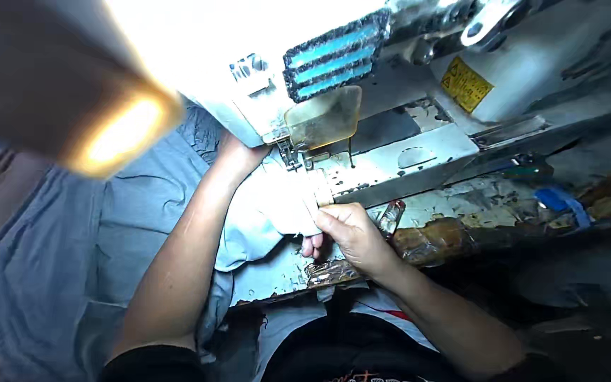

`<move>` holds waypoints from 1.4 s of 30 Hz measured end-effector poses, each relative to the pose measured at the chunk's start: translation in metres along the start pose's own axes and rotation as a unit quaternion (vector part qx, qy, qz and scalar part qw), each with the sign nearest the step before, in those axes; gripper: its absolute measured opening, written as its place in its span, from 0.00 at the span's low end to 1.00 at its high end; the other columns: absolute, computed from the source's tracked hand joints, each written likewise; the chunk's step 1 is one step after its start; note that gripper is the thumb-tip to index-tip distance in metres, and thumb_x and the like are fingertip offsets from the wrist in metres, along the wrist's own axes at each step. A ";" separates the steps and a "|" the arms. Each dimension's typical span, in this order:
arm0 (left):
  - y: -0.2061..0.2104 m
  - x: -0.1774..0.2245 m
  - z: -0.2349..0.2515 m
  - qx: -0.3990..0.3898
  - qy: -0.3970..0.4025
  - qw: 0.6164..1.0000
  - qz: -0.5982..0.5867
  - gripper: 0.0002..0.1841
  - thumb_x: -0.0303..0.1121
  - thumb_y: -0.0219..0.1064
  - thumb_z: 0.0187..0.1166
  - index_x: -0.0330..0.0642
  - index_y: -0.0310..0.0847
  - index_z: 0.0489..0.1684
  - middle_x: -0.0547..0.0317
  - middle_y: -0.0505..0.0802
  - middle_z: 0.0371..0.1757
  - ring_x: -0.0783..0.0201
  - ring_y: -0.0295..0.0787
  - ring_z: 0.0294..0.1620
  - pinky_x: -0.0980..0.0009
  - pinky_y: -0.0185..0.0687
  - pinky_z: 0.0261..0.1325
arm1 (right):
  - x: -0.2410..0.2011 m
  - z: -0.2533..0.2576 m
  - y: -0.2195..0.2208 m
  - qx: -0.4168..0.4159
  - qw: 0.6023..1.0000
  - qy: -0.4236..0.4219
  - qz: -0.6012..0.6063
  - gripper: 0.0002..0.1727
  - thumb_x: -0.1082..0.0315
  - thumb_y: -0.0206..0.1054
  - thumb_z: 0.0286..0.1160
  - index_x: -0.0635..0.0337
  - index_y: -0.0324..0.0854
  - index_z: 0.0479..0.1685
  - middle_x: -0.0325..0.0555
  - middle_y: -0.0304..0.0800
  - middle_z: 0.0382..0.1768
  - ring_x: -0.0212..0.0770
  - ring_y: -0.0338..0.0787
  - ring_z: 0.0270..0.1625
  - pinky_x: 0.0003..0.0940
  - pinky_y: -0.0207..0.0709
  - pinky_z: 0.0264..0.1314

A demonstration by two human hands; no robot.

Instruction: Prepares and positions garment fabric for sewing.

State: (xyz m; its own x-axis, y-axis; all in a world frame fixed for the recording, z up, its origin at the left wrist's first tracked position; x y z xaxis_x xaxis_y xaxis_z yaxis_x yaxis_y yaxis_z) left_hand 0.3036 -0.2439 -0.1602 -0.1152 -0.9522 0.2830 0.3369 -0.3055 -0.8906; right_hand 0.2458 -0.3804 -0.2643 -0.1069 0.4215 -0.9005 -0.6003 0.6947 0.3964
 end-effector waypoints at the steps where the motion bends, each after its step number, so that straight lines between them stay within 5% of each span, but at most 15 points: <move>1: 0.001 -0.005 0.000 -0.004 -0.016 1.000 -0.012 0.24 0.33 0.71 0.76 0.18 0.81 0.61 0.22 0.87 0.63 0.31 0.80 0.73 0.42 0.66 0.78 | 0.000 0.001 0.001 0.006 1.000 0.001 -0.002 0.24 0.77 0.49 0.85 0.57 0.82 0.18 0.32 0.90 0.18 0.22 0.89 0.23 0.17 0.84 0.31; 7: 0.009 -0.026 0.009 -0.015 -0.075 0.996 -0.039 0.35 0.39 0.79 0.70 0.23 0.75 0.71 0.28 0.86 0.68 0.37 0.80 0.76 0.41 0.67 0.81 | -0.005 -0.009 -0.005 0.025 0.995 -0.031 -0.091 0.23 0.68 0.51 0.92 0.61 0.85 0.26 0.33 0.92 0.22 0.23 0.89 0.25 0.19 0.83 0.31; 10: -0.009 -0.019 -0.001 -0.072 -0.120 0.990 0.023 0.28 0.46 0.78 0.72 0.33 0.84 0.64 0.34 0.90 0.62 0.35 0.85 0.67 0.31 0.74 0.69 | -0.020 -0.039 -0.016 0.048 0.979 -0.122 -0.158 0.23 0.64 0.54 0.91 0.54 0.87 0.23 0.28 0.91 0.23 0.21 0.88 0.26 0.19 0.84 0.32; 12: -0.042 -0.028 -0.029 -0.056 -0.088 0.994 0.010 0.24 0.45 0.73 0.78 0.38 0.85 0.65 0.40 0.91 0.57 0.42 0.88 0.59 0.39 0.78 0.63 | -0.024 -0.063 -0.019 0.045 0.970 -0.151 -0.186 0.20 0.60 0.58 0.88 0.46 0.87 0.24 0.22 0.91 0.23 0.18 0.88 0.26 0.16 0.85 0.33; 14: -0.102 -0.060 -0.074 0.026 -0.106 0.994 -0.011 0.27 0.41 0.70 0.82 0.37 0.77 0.77 0.41 0.92 0.58 0.45 0.91 0.57 0.45 0.85 0.61 | -0.013 -0.083 -0.010 -0.052 0.972 -0.126 -0.191 0.19 0.56 0.59 0.89 0.44 0.89 0.27 0.22 0.93 0.27 0.17 0.89 0.30 0.16 0.86 0.38; 16: -0.185 -0.105 -0.126 0.179 -0.180 0.966 -0.043 0.33 0.38 0.69 0.82 0.33 0.64 0.85 0.37 0.91 0.61 0.47 0.92 0.56 0.48 0.85 0.61 | 0.015 -0.103 0.004 -0.173 0.951 -0.069 -0.246 0.17 0.66 0.62 0.84 0.60 0.90 0.27 0.36 0.93 0.28 0.24 0.90 0.33 0.22 0.85 0.43; 18: -0.257 -0.147 -0.173 0.347 -0.234 0.893 -0.165 0.37 0.36 0.63 0.86 0.38 0.47 0.91 0.44 0.87 0.65 0.58 0.91 0.52 0.61 0.89 0.53 | 0.063 -0.125 -0.001 -0.270 0.882 0.012 -0.386 0.13 0.68 0.67 0.78 0.68 0.94 0.36 0.54 0.96 0.38 0.45 0.95 0.43 0.42 0.86 0.54; 20: -0.287 -0.163 -0.200 0.464 -0.264 0.802 -0.267 0.33 0.39 0.57 0.89 0.51 0.46 0.91 0.57 0.88 0.58 0.67 0.89 0.38 0.69 0.87 0.38 | 0.107 -0.147 -0.032 -0.326 0.816 0.142 -0.455 0.15 0.65 0.69 0.81 0.67 0.92 0.54 0.65 0.93 0.55 0.65 0.91 0.62 0.64 0.77 0.70; 22: -0.282 -0.153 -0.196 0.472 -0.241 0.794 -0.298 0.33 0.39 0.56 0.90 0.51 0.44 0.93 0.58 0.86 0.56 0.68 0.88 0.36 0.70 0.86 0.36 | 0.129 -0.165 -0.068 -0.325 0.809 0.220 -0.438 0.16 0.65 0.67 0.82 0.70 0.90 0.55 0.70 0.90 0.58 0.70 0.87 0.66 0.68 0.70 0.75; 24: -0.246 -0.130 -0.172 0.421 -0.184 0.832 -0.310 0.35 0.36 0.57 0.89 0.46 0.42 0.93 0.58 0.87 0.55 0.69 0.88 0.36 0.70 0.86 0.35 | 0.128 -0.179 -0.079 -0.307 0.811 0.224 -0.446 0.12 0.72 0.66 0.79 0.76 0.89 0.45 0.72 0.90 0.48 0.67 0.89 0.54 0.64 0.75 0.64; 28: -0.139 -0.088 -0.151 0.323 -0.113 0.875 -0.343 0.35 0.26 0.58 0.84 0.34 0.47 0.91 0.51 0.89 0.51 0.68 0.88 0.31 0.69 0.88 0.34 | 0.129 -0.178 -0.084 -0.322 0.686 0.173 -0.629 0.12 0.69 0.67 0.77 0.75 0.87 0.40 0.71 0.91 0.43 0.72 0.92 0.50 0.71 0.80 0.51; 32: -0.079 -0.052 -0.179 0.275 -0.087 0.879 -0.379 0.27 0.24 0.61 0.83 0.39 0.65 0.84 0.55 0.89 0.45 0.69 0.86 0.29 0.71 0.88 0.35 | 0.125 -0.177 -0.086 -0.331 0.774 0.285 -0.459 0.13 0.68 0.66 0.82 0.73 0.90 0.47 0.62 0.92 0.40 0.52 0.90 0.44 0.53 0.80 0.54; 34: -0.078 -0.043 -0.189 0.283 -0.082 0.881 -0.371 0.24 0.23 0.63 0.82 0.36 0.71 0.78 0.57 0.89 0.41 0.71 0.86 0.31 0.74 0.87 0.38 | 0.132 -0.186 -0.080 -0.367 0.783 0.318 -0.388 0.13 0.69 0.65 0.83 0.73 0.87 0.51 0.57 0.91 0.41 0.42 0.88 0.43 0.43 0.79 0.54; 38: -0.096 -0.020 -0.187 0.291 -0.070 0.909 -0.292 0.22 0.25 0.62 0.83 0.35 0.73 0.77 0.54 0.90 0.42 0.68 0.87 0.41 0.71 0.83 0.49 | 0.133 -0.159 -0.079 -0.304 0.769 0.146 -0.543 0.10 0.71 0.69 0.73 0.74 0.87 0.37 0.67 0.90 0.37 0.65 0.91 0.43 0.65 0.79 0.50; 42: -0.096 0.016 -0.178 0.283 -0.024 0.933 -0.222 0.19 0.24 0.63 0.79 0.32 0.79 0.68 0.52 0.90 0.45 0.66 0.87 0.46 0.68 0.83 0.55 | 0.150 -0.155 -0.070 -0.299 0.718 0.154 -0.609 0.14 0.66 0.70 0.73 0.74 0.87 0.41 0.70 0.91 0.44 0.71 0.91 0.51 0.71 0.77 0.54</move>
State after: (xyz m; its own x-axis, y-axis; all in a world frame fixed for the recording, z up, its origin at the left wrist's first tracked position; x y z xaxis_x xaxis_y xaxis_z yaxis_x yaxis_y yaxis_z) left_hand 0.1029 -0.2282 -0.1341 -0.3221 -0.7263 0.6072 0.7068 -0.6112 -0.3562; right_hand 0.1485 -0.4558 -0.4548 0.6710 -0.5004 -0.5472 -0.6203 0.0256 -0.7840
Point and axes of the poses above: each hand's wrist, its own z-axis towards the middle knuckle, its own y-axis out of the palm, x = y × z, the point moved 10 cm from there along z, towards the middle knuckle
